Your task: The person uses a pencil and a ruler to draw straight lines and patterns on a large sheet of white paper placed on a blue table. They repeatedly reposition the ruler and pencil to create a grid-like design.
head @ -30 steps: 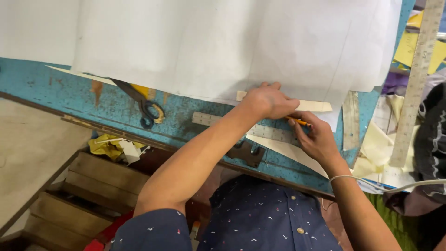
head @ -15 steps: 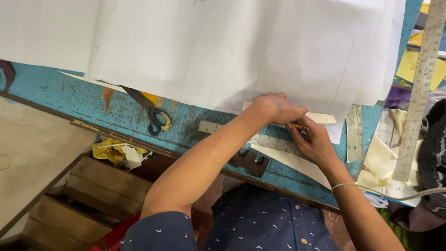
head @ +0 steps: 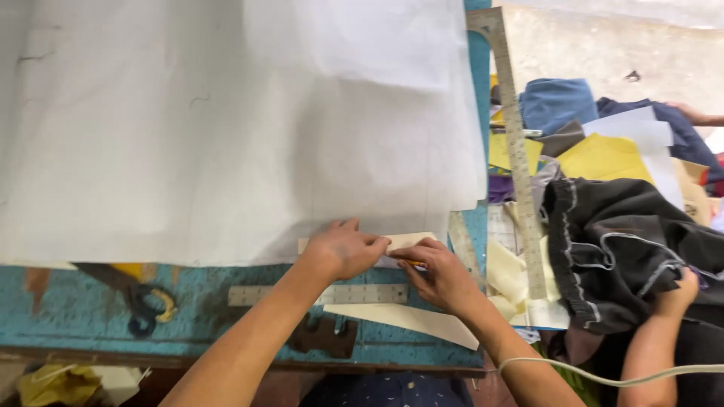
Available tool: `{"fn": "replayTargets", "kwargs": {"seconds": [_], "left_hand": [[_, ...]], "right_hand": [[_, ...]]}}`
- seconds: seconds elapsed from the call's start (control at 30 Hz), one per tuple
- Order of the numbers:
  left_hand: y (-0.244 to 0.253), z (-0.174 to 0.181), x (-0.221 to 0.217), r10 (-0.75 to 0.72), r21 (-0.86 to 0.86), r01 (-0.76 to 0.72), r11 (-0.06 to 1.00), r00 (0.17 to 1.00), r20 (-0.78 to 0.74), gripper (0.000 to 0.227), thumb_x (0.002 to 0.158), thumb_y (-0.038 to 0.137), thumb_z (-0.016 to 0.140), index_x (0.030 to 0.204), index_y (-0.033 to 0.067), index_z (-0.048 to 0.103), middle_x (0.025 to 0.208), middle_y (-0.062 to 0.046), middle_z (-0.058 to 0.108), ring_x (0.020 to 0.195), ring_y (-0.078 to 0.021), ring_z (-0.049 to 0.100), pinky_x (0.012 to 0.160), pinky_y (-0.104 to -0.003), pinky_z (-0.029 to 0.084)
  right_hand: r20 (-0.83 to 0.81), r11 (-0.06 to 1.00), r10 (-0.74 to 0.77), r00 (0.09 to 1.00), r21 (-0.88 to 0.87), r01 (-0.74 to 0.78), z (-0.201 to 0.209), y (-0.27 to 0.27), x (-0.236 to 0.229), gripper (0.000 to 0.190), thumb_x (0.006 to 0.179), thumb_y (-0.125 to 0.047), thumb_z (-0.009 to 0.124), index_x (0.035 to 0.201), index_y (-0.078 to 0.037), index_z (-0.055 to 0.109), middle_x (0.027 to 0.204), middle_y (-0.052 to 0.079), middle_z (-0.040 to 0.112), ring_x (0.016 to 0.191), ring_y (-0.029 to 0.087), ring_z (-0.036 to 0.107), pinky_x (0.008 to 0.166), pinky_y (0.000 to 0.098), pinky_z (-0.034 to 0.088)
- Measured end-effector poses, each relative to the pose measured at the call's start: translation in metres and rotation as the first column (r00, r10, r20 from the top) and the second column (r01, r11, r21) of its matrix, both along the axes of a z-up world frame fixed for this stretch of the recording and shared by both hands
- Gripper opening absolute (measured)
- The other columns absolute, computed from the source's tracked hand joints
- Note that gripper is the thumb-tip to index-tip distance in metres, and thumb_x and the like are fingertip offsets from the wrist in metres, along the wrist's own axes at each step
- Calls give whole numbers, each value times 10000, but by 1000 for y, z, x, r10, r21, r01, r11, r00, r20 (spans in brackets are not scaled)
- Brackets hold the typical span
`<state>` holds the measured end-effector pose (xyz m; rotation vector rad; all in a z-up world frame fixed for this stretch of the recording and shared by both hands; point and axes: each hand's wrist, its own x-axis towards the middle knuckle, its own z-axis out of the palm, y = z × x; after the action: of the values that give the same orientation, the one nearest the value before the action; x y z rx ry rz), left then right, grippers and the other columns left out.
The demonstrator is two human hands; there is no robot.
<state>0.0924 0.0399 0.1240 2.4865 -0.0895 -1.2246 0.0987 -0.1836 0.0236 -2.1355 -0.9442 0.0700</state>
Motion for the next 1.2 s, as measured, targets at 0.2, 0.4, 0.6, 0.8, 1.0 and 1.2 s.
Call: {"fn": "replayTargets", "kwargs": {"seconds": [0.2,0.4,0.6,0.8,1.0,1.2], "left_hand": [[0,-15,0,34,9,-34,999,999,-10,684,940,603,118,1561,506,388,1558,-78,386,1505,-378,282,1236,-520,248],[-1,-15,0,58,-25,-58,998,998,2,681,919,583,160,1559,520,385,1529,-85,402,1480,-382,304,1220,-520,274],[0,-29,-15,19,20,-19,1000,1000,22,737,925,632,125,1562,410,423,1647,-144,315,1523,-436,267,1248,-526,246],[-5,-18,-12,122,27,-122,992,992,-8,686,886,499,157,1524,583,393,1702,-30,205,1582,-267,106,1225,-478,243],[-11,-26,-23,140,8,-141,990,989,55,653,932,470,168,1531,540,419,1561,-38,384,1498,-285,238,1128,-496,356],[-29,-57,-57,120,66,-162,985,899,422,576,980,536,286,1543,475,392,1395,-121,488,1295,-371,411,1004,-692,297]], "right_hand": [[-125,980,-170,977,-120,156,23,-39,9,205,931,-195,675,1068,-218,827,773,75,822,857,308,732,828,433,563],[-152,971,-182,971,-185,153,25,-46,18,224,943,-211,639,1056,-204,832,733,87,824,852,308,738,848,431,555],[145,974,-176,974,-120,194,9,-86,0,109,849,-48,697,949,-53,738,796,173,718,856,408,692,804,505,534],[60,874,-412,909,-254,414,35,-77,-14,175,1055,-176,667,1160,-140,803,963,28,758,695,135,587,597,294,449],[-242,876,-473,847,-230,423,37,-75,-16,209,1069,-263,603,1190,-171,746,892,-37,777,610,100,505,550,260,369],[-242,865,-502,830,-143,481,77,-70,17,240,1016,-284,639,1185,-179,774,942,-30,814,719,123,591,761,260,456]]}}
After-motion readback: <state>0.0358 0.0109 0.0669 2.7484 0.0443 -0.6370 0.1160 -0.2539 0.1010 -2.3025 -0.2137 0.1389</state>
